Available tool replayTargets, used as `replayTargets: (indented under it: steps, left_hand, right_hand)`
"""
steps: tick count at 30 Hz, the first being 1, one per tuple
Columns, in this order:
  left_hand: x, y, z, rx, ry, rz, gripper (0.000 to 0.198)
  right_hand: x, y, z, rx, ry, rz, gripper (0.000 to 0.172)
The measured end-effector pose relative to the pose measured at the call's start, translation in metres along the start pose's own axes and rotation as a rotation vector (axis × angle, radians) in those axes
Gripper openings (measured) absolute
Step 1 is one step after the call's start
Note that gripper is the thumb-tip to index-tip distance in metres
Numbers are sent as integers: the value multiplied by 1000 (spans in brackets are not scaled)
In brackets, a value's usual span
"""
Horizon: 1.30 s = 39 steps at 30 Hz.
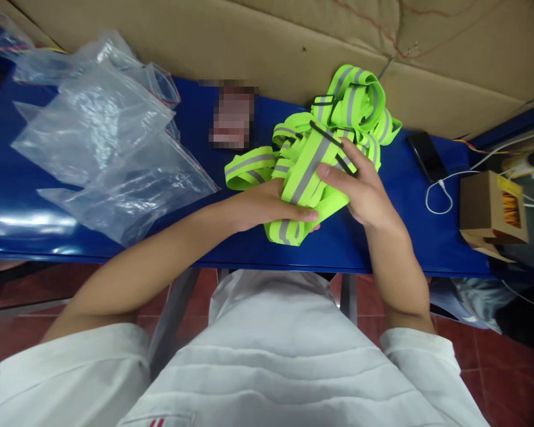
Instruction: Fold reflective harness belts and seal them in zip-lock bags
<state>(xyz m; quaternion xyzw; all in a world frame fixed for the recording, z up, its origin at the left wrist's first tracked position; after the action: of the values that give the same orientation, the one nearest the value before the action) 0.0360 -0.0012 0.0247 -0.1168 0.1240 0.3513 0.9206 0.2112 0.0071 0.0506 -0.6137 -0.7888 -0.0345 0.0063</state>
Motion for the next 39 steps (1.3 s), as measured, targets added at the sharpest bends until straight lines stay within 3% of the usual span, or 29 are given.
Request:
replayTargets:
  steps: [3,9,16,22,29,36,39]
  left_hand:
    - [-2,6,3,151,-19,-55,28]
    - [-3,23,9,534,-114,60,38]
    - [2,26,4,584,-91,44,45]
    - [4,40,2,734,-136,62,68]
    - [6,34,3,808,-246,37,40]
    - [-2,26,13,772,-270,-189,35]
    - [-2,27,15,795,-323,-162,34]
  right_hand:
    - [-2,-2,-1,132,-114,-28,61]
    - [-4,-2,4,291,-286,-75,75]
    - [0,2,16,119,-93,26,63]
    - [3,-3,0,305,-76,-8,37]
    - [3,12,-12,309,-61,108,42]
    - [6,20,1,394,-158,79,40]
    - [8,17,-1,383,-147,64,40]
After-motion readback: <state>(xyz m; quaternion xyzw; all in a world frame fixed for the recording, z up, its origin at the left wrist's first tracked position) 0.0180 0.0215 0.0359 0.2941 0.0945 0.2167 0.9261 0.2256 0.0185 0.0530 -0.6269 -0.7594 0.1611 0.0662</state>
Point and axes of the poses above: each hand's wrist, its own x-axis towards the middle knuckle, its own y-axis out of the back of the hand, z = x × y, the point moved 3 cm from there along x, towards the middle knuckle, and after that the axes turned 10 degrees about x, right-handed, at the moved point
